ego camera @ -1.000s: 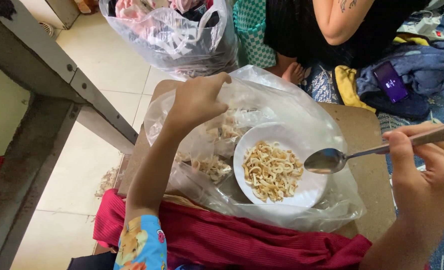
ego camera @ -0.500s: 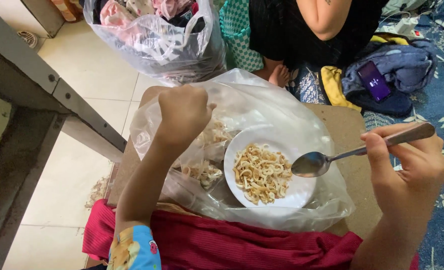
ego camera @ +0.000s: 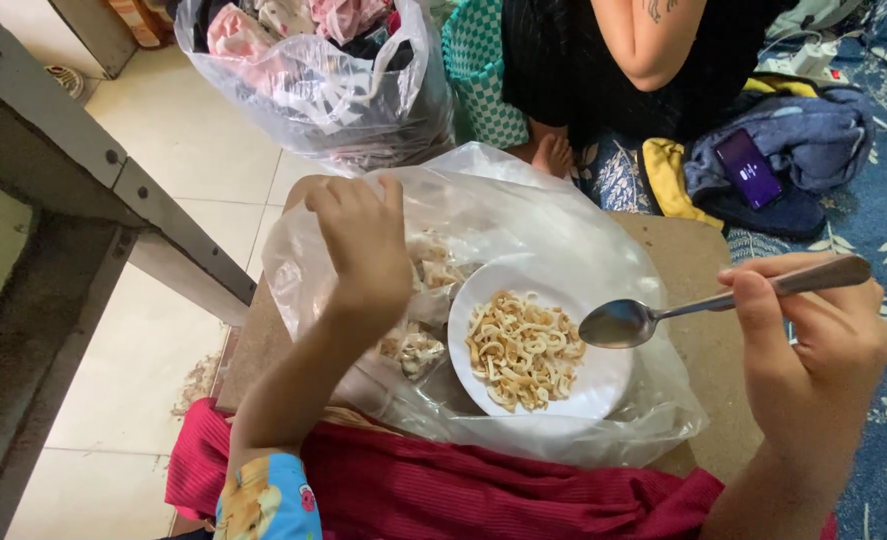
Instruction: Transferring and sorting dried food items from a large plastic bag onto a plate using a spoon and hands.
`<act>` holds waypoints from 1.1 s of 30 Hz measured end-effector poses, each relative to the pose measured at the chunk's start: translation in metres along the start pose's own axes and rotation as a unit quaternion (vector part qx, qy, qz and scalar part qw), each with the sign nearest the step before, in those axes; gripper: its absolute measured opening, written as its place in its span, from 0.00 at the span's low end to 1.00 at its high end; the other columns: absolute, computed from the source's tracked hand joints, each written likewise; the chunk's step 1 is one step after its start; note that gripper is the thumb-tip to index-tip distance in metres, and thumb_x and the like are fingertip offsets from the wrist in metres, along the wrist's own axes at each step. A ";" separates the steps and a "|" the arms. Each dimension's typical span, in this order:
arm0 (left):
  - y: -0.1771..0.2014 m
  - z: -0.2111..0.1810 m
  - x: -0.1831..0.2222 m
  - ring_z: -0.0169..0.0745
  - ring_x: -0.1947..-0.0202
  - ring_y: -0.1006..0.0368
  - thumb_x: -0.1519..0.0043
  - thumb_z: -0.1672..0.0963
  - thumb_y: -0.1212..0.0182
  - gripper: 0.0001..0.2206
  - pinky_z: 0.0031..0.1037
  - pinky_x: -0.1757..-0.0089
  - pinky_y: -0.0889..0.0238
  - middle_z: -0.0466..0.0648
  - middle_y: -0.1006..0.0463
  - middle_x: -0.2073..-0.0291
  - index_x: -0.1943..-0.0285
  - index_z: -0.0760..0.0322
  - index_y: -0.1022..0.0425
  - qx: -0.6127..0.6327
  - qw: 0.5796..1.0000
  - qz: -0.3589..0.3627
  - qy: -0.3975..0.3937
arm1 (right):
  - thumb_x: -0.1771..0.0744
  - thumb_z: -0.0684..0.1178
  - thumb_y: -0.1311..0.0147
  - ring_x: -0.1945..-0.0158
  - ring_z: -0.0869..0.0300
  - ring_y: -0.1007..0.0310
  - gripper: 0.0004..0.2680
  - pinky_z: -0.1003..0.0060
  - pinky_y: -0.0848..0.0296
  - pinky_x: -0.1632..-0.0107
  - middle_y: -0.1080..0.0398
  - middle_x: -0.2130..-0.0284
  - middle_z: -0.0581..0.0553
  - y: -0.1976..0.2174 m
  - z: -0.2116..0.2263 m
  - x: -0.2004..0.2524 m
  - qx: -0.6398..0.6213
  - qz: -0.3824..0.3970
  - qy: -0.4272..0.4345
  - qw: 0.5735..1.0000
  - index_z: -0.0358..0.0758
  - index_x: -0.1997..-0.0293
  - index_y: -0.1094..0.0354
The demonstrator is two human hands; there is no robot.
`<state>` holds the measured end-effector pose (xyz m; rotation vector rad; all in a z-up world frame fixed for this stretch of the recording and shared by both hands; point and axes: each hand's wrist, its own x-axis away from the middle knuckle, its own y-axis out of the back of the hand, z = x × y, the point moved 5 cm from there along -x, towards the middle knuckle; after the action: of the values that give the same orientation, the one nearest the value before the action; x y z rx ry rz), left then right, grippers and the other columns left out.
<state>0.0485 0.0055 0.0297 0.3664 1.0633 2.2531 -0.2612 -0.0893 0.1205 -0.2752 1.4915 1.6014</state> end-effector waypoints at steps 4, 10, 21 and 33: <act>0.010 -0.033 0.016 0.41 0.57 0.39 0.48 0.59 0.42 0.24 0.29 0.53 0.35 0.51 0.35 0.55 0.41 0.65 0.38 -0.036 0.990 -0.135 0.020 | 0.24 0.33 0.47 0.52 0.47 0.28 0.09 0.52 0.38 0.42 0.25 0.60 0.35 -0.009 -0.005 0.000 -0.002 -0.007 -0.006 1.000 0.24 0.61 0.24; -0.015 -0.095 0.005 0.43 0.59 0.31 0.42 0.54 0.36 0.08 0.36 0.49 0.44 0.42 0.23 0.64 0.55 0.53 0.21 0.075 0.932 -0.251 -0.252 | 0.29 0.45 0.43 0.53 0.48 0.34 0.06 0.51 0.43 0.48 0.24 0.57 0.46 -0.067 -0.008 0.001 0.025 0.050 0.053 0.997 0.39 0.62 0.25; -0.003 -0.088 0.007 0.43 0.65 0.29 0.51 0.61 0.30 0.11 0.37 0.54 0.36 0.45 0.25 0.67 0.62 0.56 0.24 0.201 0.840 -0.444 -0.241 | 0.29 0.45 0.36 0.46 0.49 0.32 0.10 0.51 0.46 0.42 0.25 0.46 0.47 -0.077 0.020 -0.009 0.315 -0.069 0.170 0.931 0.43 0.71 0.27; 0.005 -0.095 0.012 0.49 0.60 0.25 0.45 0.63 0.35 0.05 0.47 0.49 0.34 0.51 0.20 0.60 0.63 0.62 0.20 0.321 0.776 -0.459 -0.289 | 0.25 0.49 0.56 0.53 0.54 0.30 0.15 0.55 0.45 0.39 0.25 0.57 0.45 -0.062 0.041 -0.013 0.222 -0.176 0.246 0.927 0.37 0.66 0.25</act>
<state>-0.0088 -0.0461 -0.0277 0.5969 1.2483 0.7817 -0.1925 -0.0678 0.0972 -0.6771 2.0021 0.9077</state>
